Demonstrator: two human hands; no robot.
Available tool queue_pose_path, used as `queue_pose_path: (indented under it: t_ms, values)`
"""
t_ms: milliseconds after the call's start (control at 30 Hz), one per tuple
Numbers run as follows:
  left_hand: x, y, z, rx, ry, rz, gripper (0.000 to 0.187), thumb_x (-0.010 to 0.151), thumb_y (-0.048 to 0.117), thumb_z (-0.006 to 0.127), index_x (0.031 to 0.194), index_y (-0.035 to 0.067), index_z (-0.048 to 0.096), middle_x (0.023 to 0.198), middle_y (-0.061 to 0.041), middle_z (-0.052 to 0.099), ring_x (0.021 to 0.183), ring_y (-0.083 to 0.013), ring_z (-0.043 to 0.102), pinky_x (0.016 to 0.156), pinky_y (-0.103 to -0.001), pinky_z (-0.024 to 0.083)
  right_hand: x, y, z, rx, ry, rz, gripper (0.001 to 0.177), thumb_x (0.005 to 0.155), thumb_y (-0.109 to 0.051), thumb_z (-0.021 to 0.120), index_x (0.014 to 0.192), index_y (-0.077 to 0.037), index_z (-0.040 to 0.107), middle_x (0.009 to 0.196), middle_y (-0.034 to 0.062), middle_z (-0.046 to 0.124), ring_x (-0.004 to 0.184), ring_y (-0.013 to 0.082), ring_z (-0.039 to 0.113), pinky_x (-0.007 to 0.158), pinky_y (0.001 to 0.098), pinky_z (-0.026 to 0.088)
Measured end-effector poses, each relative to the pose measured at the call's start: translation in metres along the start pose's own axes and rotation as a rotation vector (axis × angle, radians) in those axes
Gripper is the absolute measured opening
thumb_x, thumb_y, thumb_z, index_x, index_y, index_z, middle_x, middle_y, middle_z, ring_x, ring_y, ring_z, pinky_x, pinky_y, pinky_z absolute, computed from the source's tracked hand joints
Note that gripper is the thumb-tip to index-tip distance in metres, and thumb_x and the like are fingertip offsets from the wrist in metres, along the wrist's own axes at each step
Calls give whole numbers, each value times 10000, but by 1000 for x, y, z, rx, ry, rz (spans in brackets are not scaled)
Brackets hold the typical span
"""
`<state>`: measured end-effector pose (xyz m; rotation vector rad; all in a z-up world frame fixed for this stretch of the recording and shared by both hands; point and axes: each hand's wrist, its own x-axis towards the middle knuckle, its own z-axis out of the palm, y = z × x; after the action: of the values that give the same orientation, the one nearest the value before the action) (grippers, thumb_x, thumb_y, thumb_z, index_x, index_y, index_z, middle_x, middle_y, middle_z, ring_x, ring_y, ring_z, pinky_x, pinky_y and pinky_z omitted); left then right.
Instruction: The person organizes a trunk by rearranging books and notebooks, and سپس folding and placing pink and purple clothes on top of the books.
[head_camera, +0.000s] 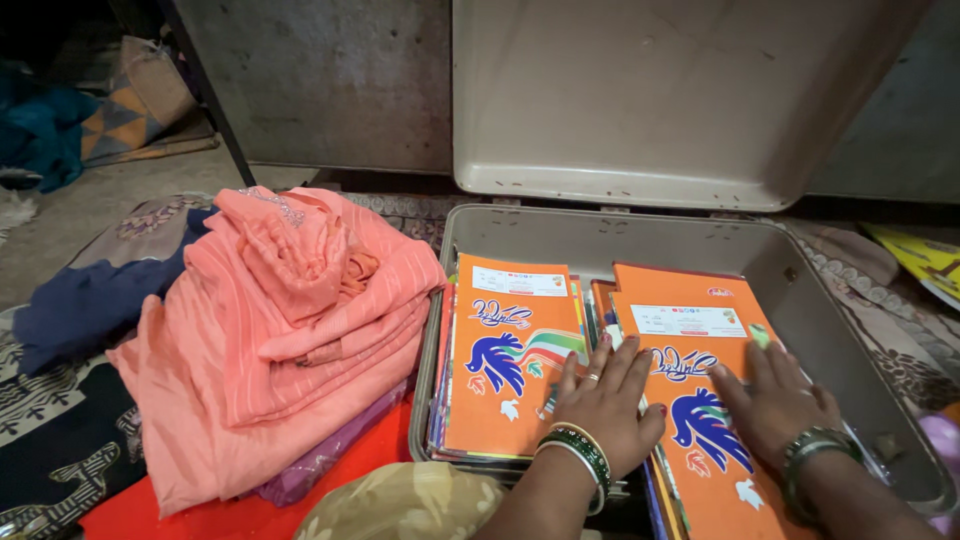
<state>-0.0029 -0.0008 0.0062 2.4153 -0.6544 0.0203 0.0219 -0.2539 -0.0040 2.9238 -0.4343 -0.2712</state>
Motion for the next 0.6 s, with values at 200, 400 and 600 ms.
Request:
queue_pose_path:
  t_ms: [200, 400, 600]
  values:
    - [1, 4, -2, 30, -43, -36, 717, 966, 433, 345, 1603, 130, 218, 1719, -60, 90, 1581, -287, 37, 1230, -567, -19, -30, 18, 4, 169, 89, 94, 855, 905, -716, 292, 1595, -233, 144, 1697, -5, 38, 1543, 153, 49, 1211, 528, 108]
    - [0, 6, 1, 51, -39, -64, 702, 971, 426, 324, 1604, 145, 205, 1722, -40, 67, 1586, -268, 6, 1233, -561, -35, -88, -34, -4, -118, 136, -228, 710, 974, -586, 262, 1625, -308, 199, 1741, 6, 87, 1557, 172, 77, 1203, 446, 158]
    - [-2, 6, 1, 90, -21, -46, 695, 988, 421, 323, 1611, 142, 192, 1720, -46, 66, 1579, -268, 35, 1230, -569, -24, -73, -26, 8, 121, 242, -162, 806, 931, -659, 302, 1623, -255, 217, 1680, 3, 138, 1533, 159, 119, 1199, 419, 153]
